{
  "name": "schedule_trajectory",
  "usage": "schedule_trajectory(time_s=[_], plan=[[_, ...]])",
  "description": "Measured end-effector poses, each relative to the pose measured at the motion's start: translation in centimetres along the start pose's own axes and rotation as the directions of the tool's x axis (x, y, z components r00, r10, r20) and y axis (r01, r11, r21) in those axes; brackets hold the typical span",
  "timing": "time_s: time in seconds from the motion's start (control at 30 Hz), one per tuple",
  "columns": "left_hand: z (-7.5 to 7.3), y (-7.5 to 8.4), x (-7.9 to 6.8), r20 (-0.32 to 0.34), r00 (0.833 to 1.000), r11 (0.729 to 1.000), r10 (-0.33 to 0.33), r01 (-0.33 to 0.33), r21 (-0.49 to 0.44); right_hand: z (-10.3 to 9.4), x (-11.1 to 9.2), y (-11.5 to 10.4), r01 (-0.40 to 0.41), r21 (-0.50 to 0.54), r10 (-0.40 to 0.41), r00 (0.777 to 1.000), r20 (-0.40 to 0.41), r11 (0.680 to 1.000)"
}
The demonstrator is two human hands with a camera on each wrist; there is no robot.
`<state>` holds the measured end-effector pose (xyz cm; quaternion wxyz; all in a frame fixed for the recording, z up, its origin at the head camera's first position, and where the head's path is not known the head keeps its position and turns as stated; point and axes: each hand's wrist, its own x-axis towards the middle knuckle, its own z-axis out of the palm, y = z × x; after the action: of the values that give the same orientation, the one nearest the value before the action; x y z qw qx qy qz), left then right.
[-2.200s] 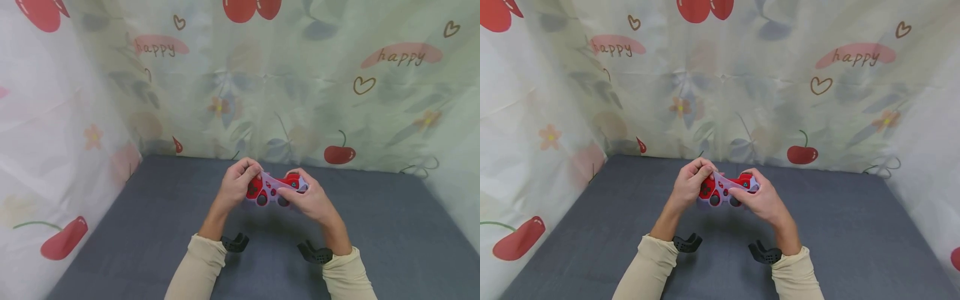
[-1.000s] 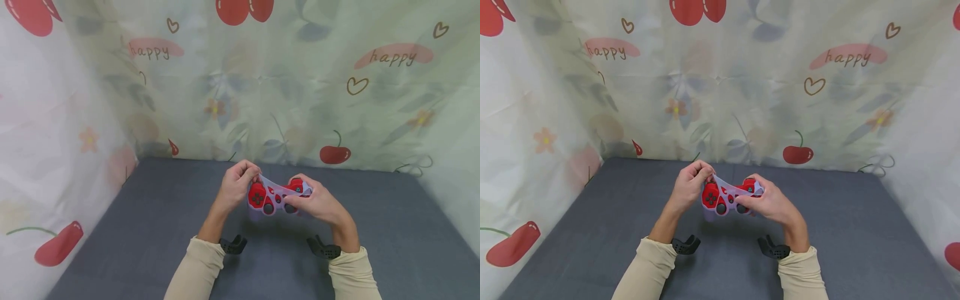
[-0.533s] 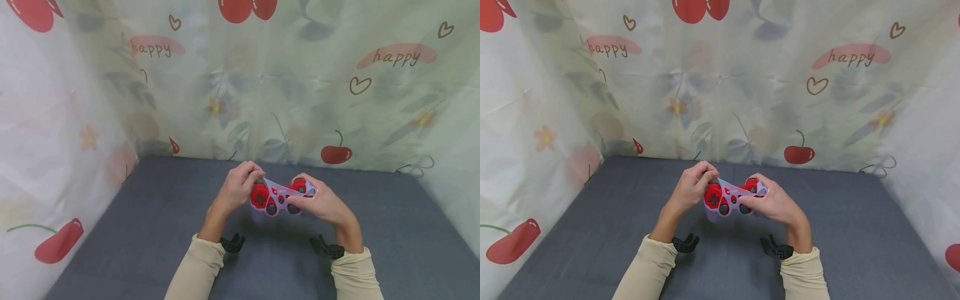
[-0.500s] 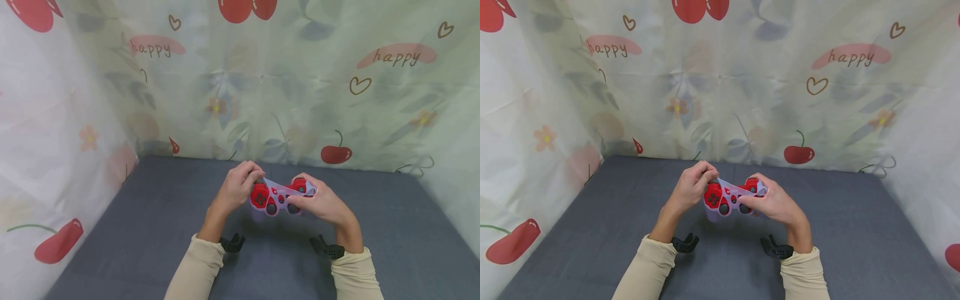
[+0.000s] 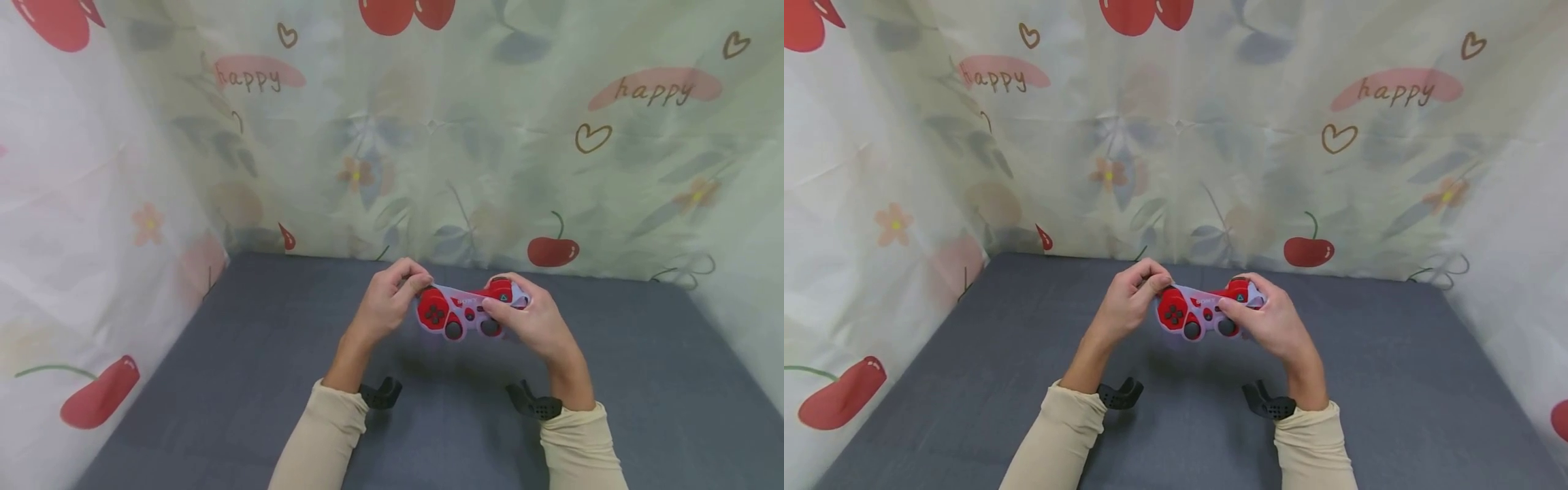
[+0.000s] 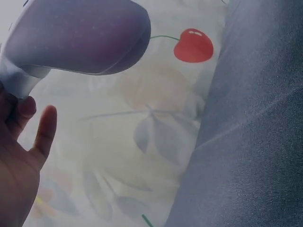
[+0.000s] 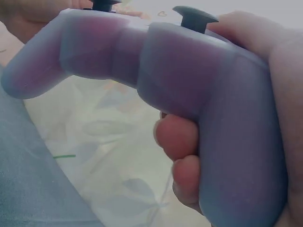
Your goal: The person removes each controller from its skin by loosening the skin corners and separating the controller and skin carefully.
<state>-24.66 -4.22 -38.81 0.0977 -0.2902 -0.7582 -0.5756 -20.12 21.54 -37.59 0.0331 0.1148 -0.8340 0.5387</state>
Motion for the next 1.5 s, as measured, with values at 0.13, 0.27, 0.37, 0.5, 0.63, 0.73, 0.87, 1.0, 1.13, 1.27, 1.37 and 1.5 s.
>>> schedule_trajectory(time_s=[0.13, 0.27, 0.37, 0.5, 0.63, 0.73, 0.87, 1.0, 1.13, 1.27, 1.37, 1.5], plan=[[-0.1, 0.0, -0.1, -0.019, 1.000, 0.998, -0.002, 0.001, -0.067, 0.2, 0.2, 0.1, -0.007, 0.020, 0.008, 1.000, -0.029, 1.000], [-0.2, -0.1, -0.1, -0.018, 1.000, 0.995, 0.001, -0.003, -0.098, 0.3, 0.4, 0.2, 0.025, 0.054, -0.022, 0.998, -0.059, 0.998], [-0.2, -0.1, -0.1, -0.020, 1.000, 0.994, 0.006, -0.008, -0.112, 0.3, 0.4, 0.4, 0.056, 0.080, -0.049, 0.995, -0.087, 0.995], [-0.2, -0.2, -0.2, -0.020, 1.000, 0.991, 0.015, -0.017, -0.134, 0.4, 0.5, 0.6, 0.070, 0.069, -0.061, 0.990, -0.125, 0.995], [-0.4, -0.2, -0.3, 0.016, 1.000, 0.988, 0.012, -0.010, -0.151, 0.5, 0.5, 0.8, 0.076, 0.061, -0.065, 0.984, -0.163, 0.995], [-0.7, -0.3, -0.4, 0.059, 0.998, 0.987, -0.026, 0.035, -0.157, 0.5, 0.6, 0.9, 0.065, 0.069, -0.052, 0.982, -0.182, 0.995], [-0.9, -0.6, -0.4, 0.097, 0.993, 0.982, -0.070, 0.085, -0.169, 0.5, 0.7, 1.0, 0.027, 0.063, -0.015, 0.982, -0.188, 0.998], [-0.6, -0.9, -0.4, 0.093, 0.996, 0.984, -0.006, 0.023, -0.176, 0.6, 0.7, 1.0, 0.018, 0.041, -0.009, 0.980, -0.199, 0.999], [-0.6, -1.2, -0.4, 0.041, 0.996, 0.979, 0.084, -0.075, -0.187, 0.8, 0.7, 0.8, 0.033, 0.019, -0.028, 0.976, -0.218, 0.999], [-0.5, -1.3, -0.4, -0.038, 0.987, 0.969, 0.155, -0.159, -0.187, 0.9, 0.5, 0.8, 0.090, -0.015, -0.091, 0.968, -0.233, 0.996], [-0.5, -1.6, -0.4, -0.086, 0.981, 0.966, 0.173, -0.186, -0.182, 1.0, 0.4, 0.8, 0.153, -0.055, -0.162, 0.962, -0.219, 0.987], [-0.5, -1.9, -0.3, -0.104, 0.985, 0.956, 0.140, -0.162, -0.246, 1.0, 0.4, 0.9, 0.239, -0.096, -0.252, 0.953, -0.166, 0.966]])
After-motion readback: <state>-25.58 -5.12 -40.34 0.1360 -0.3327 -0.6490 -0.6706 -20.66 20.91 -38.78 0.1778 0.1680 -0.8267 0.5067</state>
